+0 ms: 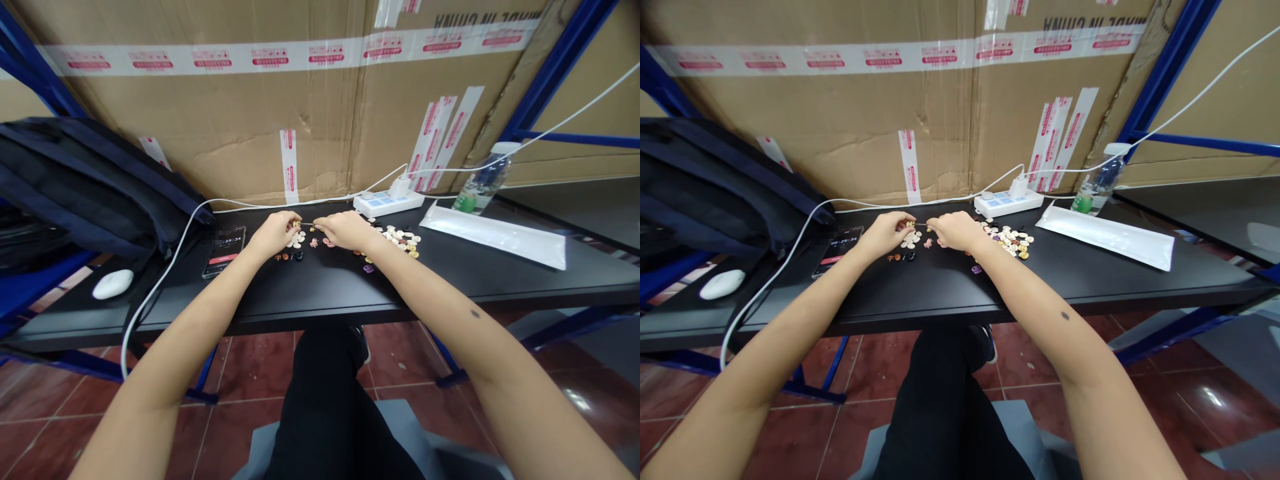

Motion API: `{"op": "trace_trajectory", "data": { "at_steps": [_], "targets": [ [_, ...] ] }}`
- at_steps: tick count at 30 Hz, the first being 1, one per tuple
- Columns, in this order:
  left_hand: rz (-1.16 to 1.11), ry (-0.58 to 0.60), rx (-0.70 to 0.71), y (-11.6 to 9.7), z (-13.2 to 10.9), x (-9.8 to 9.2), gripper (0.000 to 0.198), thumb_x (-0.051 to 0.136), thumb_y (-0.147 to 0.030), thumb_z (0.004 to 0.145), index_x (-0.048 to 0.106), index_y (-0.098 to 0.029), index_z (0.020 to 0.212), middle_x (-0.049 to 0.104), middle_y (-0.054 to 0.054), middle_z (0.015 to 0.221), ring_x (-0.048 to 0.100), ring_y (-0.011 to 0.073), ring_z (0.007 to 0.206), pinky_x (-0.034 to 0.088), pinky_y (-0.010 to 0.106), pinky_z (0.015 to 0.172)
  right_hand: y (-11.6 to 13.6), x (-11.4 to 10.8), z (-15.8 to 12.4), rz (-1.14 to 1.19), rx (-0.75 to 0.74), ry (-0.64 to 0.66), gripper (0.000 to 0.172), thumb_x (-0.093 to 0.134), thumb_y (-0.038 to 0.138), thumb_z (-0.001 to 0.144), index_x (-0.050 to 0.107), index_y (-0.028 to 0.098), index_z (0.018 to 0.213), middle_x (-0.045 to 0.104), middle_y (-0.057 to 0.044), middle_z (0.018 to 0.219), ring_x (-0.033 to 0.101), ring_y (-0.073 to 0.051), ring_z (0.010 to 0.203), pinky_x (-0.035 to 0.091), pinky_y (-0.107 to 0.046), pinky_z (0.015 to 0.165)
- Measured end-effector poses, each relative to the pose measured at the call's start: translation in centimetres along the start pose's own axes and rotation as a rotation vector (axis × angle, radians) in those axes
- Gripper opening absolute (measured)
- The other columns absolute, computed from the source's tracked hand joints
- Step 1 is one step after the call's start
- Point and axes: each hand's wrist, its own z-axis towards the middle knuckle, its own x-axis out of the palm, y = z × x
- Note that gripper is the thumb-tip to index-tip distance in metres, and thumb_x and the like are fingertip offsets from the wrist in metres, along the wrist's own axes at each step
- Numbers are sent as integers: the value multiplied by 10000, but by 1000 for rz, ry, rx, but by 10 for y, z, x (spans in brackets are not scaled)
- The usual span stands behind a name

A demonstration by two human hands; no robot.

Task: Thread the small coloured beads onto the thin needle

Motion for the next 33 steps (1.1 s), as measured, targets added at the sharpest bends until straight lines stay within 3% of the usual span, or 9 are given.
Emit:
{"op": "trace_trajectory", "data": {
  "at_steps": [3, 11, 19, 23, 29, 33],
  "targets": [
    [0, 15, 0, 0, 0, 0, 215, 643, -160, 884, 715, -130, 1084, 759, 113, 1008, 688, 197, 822, 573, 354, 852, 0, -1, 0, 7, -4, 23, 327, 472, 257, 1023, 700, 195, 1249, 783, -97, 1046, 700, -219, 870, 308, -314, 662],
    [-9, 8, 13, 1, 0, 1, 203, 647, -168, 881, 719, -147, 1069, 763, 98, 994, 693, 192, 814, 582, 348, 849, -2, 0, -2, 39, 8, -85, 353, 441, 194, 1021, 727, 213, 1228, 752, -85, 1099, 679, -195, 911, 300, -301, 645],
    [3, 16, -5, 1, 0, 1, 218, 644, -147, 886, 726, -135, 1088, 769, 114, 1031, 708, 201, 846, 580, 354, 877, -2, 4, 1, 32, -21, 19, 305, 496, 227, 1007, 685, 183, 1243, 760, -95, 1140, 701, -229, 953, 352, -314, 692],
    [8, 26, 4, 0, 0, -1, 212, 649, -162, 891, 736, -147, 1084, 775, 110, 1039, 717, 209, 865, 580, 359, 889, -4, 4, 0, 40, -30, -11, 302, 554, 212, 968, 700, 197, 1232, 749, -94, 1178, 696, -225, 967, 346, -307, 686],
    [11, 9, 5, 2, 1, 0, 216, 665, -157, 887, 741, -143, 1089, 776, 111, 1037, 713, 204, 848, 580, 355, 885, -1, 0, -1, 35, 9, -66, 350, 454, 183, 1009, 721, 204, 1236, 754, -95, 1110, 687, -213, 937, 320, -303, 661],
    [9, 6, -15, 2, 1, 1, 212, 682, -159, 884, 744, -138, 1086, 776, 111, 1037, 715, 205, 855, 579, 349, 878, 0, 0, -1, 24, -3, -24, 319, 513, 209, 994, 702, 193, 1250, 756, -99, 1155, 695, -226, 967, 342, -305, 682]
  ]
}}
